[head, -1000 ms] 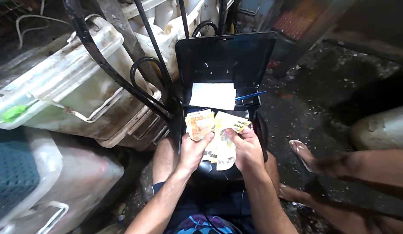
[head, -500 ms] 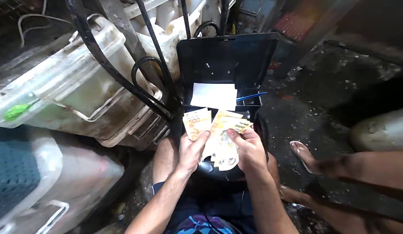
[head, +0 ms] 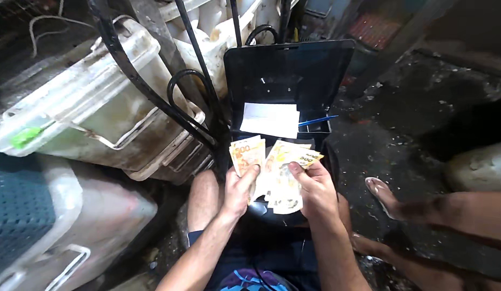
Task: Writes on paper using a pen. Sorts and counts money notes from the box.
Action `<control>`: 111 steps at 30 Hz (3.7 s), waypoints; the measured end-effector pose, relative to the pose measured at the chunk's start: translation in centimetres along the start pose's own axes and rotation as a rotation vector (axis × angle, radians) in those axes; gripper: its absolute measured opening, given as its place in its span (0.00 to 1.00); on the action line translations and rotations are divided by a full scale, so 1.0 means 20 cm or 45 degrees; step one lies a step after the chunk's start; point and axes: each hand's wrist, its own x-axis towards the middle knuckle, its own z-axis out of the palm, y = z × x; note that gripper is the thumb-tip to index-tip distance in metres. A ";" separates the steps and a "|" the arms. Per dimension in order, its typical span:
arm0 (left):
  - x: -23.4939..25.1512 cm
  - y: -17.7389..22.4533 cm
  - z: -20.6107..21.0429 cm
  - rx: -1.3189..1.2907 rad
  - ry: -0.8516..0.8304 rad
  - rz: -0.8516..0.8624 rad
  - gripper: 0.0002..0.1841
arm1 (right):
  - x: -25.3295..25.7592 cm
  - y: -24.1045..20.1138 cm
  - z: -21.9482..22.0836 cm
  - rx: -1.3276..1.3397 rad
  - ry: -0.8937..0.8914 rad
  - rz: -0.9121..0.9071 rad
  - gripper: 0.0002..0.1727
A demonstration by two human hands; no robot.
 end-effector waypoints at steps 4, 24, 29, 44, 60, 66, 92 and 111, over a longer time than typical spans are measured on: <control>0.01 0.00 -0.04 0.208 0.057 0.053 0.12 | -0.02 -0.02 0.03 -0.079 -0.186 0.065 0.12; 0.01 -0.01 -0.02 0.279 0.039 0.133 0.15 | -0.03 0.01 0.11 -0.111 -0.170 0.083 0.12; 0.01 0.01 -0.06 0.029 0.013 0.006 0.12 | 0.03 0.04 0.05 -0.116 -0.048 0.019 0.09; 0.03 0.01 -0.04 0.100 0.042 0.035 0.10 | 0.01 -0.01 0.01 -0.094 -0.118 0.099 0.09; 0.02 -0.03 -0.01 0.235 0.058 0.090 0.12 | -0.01 -0.01 0.03 -0.167 -0.273 0.034 0.12; 0.00 -0.06 0.00 0.140 0.024 0.041 0.13 | 0.01 0.03 0.05 -0.120 -0.070 0.086 0.10; 0.00 -0.06 0.01 0.258 0.035 0.139 0.11 | -0.05 0.00 0.06 -0.163 -0.194 0.106 0.11; -0.03 -0.04 0.00 0.229 -0.135 0.117 0.10 | -0.07 0.03 -0.02 0.057 -0.066 0.047 0.11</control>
